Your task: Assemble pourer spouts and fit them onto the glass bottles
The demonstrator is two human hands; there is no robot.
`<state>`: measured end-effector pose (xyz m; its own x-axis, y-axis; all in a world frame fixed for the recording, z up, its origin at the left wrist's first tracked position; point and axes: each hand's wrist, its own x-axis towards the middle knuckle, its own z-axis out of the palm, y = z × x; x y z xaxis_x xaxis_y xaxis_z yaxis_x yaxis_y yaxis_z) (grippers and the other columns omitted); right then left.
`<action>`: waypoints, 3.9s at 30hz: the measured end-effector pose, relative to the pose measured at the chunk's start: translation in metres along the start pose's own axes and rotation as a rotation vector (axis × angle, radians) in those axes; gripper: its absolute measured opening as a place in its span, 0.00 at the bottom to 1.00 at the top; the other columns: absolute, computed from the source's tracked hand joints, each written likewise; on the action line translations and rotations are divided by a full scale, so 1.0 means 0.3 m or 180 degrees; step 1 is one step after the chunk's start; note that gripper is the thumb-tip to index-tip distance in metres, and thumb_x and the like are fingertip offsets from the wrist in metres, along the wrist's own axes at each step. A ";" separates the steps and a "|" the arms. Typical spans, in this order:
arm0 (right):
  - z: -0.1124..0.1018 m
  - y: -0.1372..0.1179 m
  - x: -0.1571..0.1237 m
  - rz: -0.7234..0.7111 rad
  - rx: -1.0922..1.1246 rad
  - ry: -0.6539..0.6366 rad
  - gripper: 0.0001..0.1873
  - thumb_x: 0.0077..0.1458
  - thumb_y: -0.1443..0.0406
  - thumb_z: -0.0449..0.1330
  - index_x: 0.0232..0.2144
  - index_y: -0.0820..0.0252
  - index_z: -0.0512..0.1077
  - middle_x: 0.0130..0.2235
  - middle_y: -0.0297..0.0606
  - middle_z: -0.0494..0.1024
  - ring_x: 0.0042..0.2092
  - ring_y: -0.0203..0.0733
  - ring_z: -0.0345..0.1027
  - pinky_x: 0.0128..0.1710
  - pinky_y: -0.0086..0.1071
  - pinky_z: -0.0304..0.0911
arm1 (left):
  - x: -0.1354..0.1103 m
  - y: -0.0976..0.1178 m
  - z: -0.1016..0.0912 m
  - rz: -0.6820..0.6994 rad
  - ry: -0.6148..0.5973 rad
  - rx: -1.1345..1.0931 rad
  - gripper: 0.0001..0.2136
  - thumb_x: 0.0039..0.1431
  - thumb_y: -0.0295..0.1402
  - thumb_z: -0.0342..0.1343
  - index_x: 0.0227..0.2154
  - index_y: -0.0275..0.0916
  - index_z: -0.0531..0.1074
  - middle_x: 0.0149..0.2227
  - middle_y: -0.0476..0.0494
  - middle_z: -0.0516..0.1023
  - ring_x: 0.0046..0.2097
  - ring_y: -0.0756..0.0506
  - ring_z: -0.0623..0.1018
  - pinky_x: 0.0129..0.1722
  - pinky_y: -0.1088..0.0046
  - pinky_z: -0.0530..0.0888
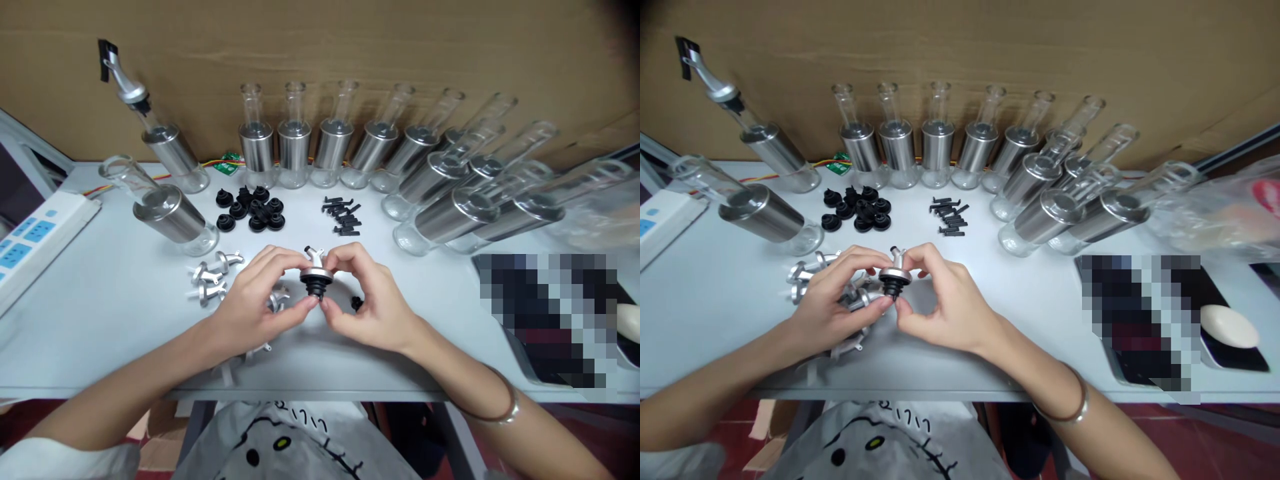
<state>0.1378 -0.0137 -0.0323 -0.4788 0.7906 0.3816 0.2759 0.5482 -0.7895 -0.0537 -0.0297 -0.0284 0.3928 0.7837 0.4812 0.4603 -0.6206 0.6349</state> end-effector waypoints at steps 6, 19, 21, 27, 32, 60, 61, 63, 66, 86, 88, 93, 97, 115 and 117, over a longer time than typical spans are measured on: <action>-0.011 -0.001 0.009 -0.0153 -0.0249 0.0039 0.16 0.47 0.66 0.62 0.38 0.55 0.61 0.35 0.35 0.75 0.35 0.38 0.71 0.35 0.32 0.69 | -0.002 -0.006 0.004 -0.0064 0.0093 -0.0024 0.10 0.56 0.26 0.57 0.41 0.39 0.67 0.38 0.44 0.76 0.41 0.46 0.76 0.40 0.69 0.74; -0.027 0.004 0.000 -0.0229 -0.0018 -0.0007 0.11 0.54 0.66 0.62 0.40 0.58 0.67 0.38 0.38 0.80 0.38 0.39 0.78 0.42 0.31 0.74 | 0.007 -0.010 -0.010 0.0223 0.0035 -0.0003 0.15 0.58 0.30 0.59 0.49 0.40 0.69 0.41 0.41 0.78 0.41 0.45 0.77 0.41 0.66 0.75; -0.029 0.007 0.001 -0.0272 -0.0017 -0.0006 0.10 0.54 0.67 0.61 0.40 0.58 0.68 0.38 0.38 0.80 0.38 0.39 0.78 0.41 0.30 0.74 | 0.004 -0.016 -0.010 0.0228 0.0016 -0.0048 0.16 0.59 0.32 0.60 0.50 0.40 0.70 0.41 0.41 0.77 0.41 0.45 0.77 0.40 0.67 0.75; -0.030 0.013 0.005 -0.0316 -0.0128 0.0008 0.09 0.54 0.67 0.62 0.38 0.58 0.69 0.36 0.38 0.81 0.37 0.39 0.78 0.40 0.30 0.74 | -0.005 -0.030 -0.010 0.0116 -0.0022 -0.0096 0.16 0.59 0.33 0.60 0.49 0.39 0.72 0.38 0.41 0.77 0.39 0.46 0.77 0.36 0.70 0.75; -0.034 0.017 0.009 -0.0360 -0.0140 -0.0029 0.09 0.54 0.67 0.62 0.39 0.59 0.69 0.37 0.39 0.81 0.37 0.39 0.78 0.40 0.30 0.74 | 0.001 -0.028 -0.011 0.0093 -0.0054 -0.0108 0.15 0.59 0.34 0.60 0.49 0.41 0.72 0.41 0.41 0.78 0.42 0.46 0.78 0.40 0.68 0.77; -0.131 0.190 0.057 0.1347 -0.2661 -0.0284 0.11 0.57 0.69 0.56 0.40 0.64 0.76 0.40 0.45 0.77 0.31 0.43 0.70 0.36 0.36 0.63 | 0.002 -0.007 0.005 0.0342 -0.0258 -0.0032 0.09 0.59 0.26 0.59 0.42 0.37 0.72 0.38 0.43 0.79 0.41 0.47 0.78 0.41 0.71 0.77; -0.131 0.187 0.059 0.1385 -0.2654 -0.0323 0.11 0.57 0.69 0.56 0.40 0.64 0.76 0.40 0.44 0.77 0.31 0.42 0.70 0.36 0.35 0.62 | 0.001 -0.008 0.005 0.0353 -0.0274 -0.0038 0.09 0.59 0.26 0.58 0.42 0.37 0.72 0.38 0.43 0.78 0.41 0.48 0.78 0.40 0.71 0.77; -0.133 0.180 0.061 0.1428 -0.2651 -0.0370 0.09 0.56 0.69 0.57 0.37 0.64 0.76 0.39 0.43 0.76 0.31 0.42 0.70 0.35 0.34 0.62 | 0.000 -0.012 0.004 0.0389 -0.0291 -0.0062 0.09 0.59 0.27 0.59 0.43 0.37 0.72 0.38 0.43 0.78 0.40 0.48 0.78 0.40 0.72 0.77; -0.135 0.176 0.063 0.1457 -0.2690 -0.0357 0.06 0.55 0.70 0.58 0.34 0.63 0.76 0.37 0.42 0.76 0.32 0.43 0.70 0.33 0.34 0.60 | -0.003 -0.016 0.004 0.0410 -0.0317 -0.0077 0.10 0.59 0.28 0.59 0.43 0.37 0.72 0.38 0.43 0.79 0.40 0.48 0.78 0.41 0.73 0.77; -0.079 0.079 0.047 0.0780 0.0196 0.0748 0.07 0.50 0.66 0.64 0.35 0.59 0.76 0.31 0.34 0.80 0.32 0.37 0.71 0.35 0.32 0.67 | 0.003 -0.025 0.002 0.0567 -0.0316 0.0279 0.10 0.62 0.35 0.56 0.45 0.38 0.71 0.39 0.43 0.77 0.43 0.46 0.75 0.44 0.68 0.75; -0.068 0.060 0.040 0.0762 0.0439 0.0736 0.09 0.50 0.67 0.65 0.37 0.58 0.78 0.32 0.34 0.81 0.33 0.36 0.72 0.37 0.32 0.68 | 0.004 -0.026 0.002 0.0572 -0.0305 0.0308 0.10 0.62 0.35 0.56 0.45 0.38 0.71 0.39 0.43 0.76 0.43 0.46 0.75 0.44 0.69 0.75; -0.065 0.021 0.033 0.0656 0.0396 0.0350 0.09 0.52 0.68 0.64 0.37 0.58 0.80 0.32 0.35 0.82 0.34 0.37 0.74 0.36 0.31 0.68 | 0.002 -0.034 0.002 0.0556 -0.0301 0.0306 0.11 0.62 0.35 0.56 0.46 0.39 0.71 0.39 0.43 0.76 0.44 0.46 0.74 0.44 0.68 0.74; -0.067 0.010 0.034 0.0599 0.0252 0.0317 0.08 0.53 0.69 0.63 0.37 0.61 0.80 0.33 0.38 0.82 0.34 0.38 0.74 0.36 0.32 0.68 | 0.000 -0.036 0.000 0.0538 -0.0314 0.0298 0.11 0.62 0.35 0.56 0.46 0.40 0.71 0.39 0.43 0.75 0.44 0.46 0.74 0.45 0.67 0.74; -0.062 0.013 0.027 0.0489 0.0050 0.0352 0.07 0.54 0.68 0.63 0.37 0.60 0.80 0.33 0.39 0.83 0.34 0.40 0.75 0.34 0.33 0.69 | -0.002 -0.035 0.003 0.0551 -0.0063 0.0650 0.11 0.60 0.36 0.59 0.45 0.42 0.72 0.42 0.42 0.74 0.48 0.43 0.71 0.48 0.61 0.74; -0.061 0.013 0.026 0.0465 0.0051 0.0346 0.08 0.54 0.68 0.63 0.37 0.60 0.79 0.33 0.39 0.83 0.34 0.40 0.75 0.34 0.33 0.69 | -0.005 -0.034 0.003 0.0512 0.0021 0.0759 0.11 0.58 0.36 0.60 0.44 0.43 0.73 0.47 0.40 0.71 0.53 0.40 0.69 0.49 0.59 0.74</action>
<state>0.1503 -0.0002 -0.0237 -0.3415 0.8869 0.3113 0.3221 0.4215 -0.8477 -0.0583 -0.0246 -0.0363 0.4712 0.6742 0.5687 0.5669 -0.7254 0.3904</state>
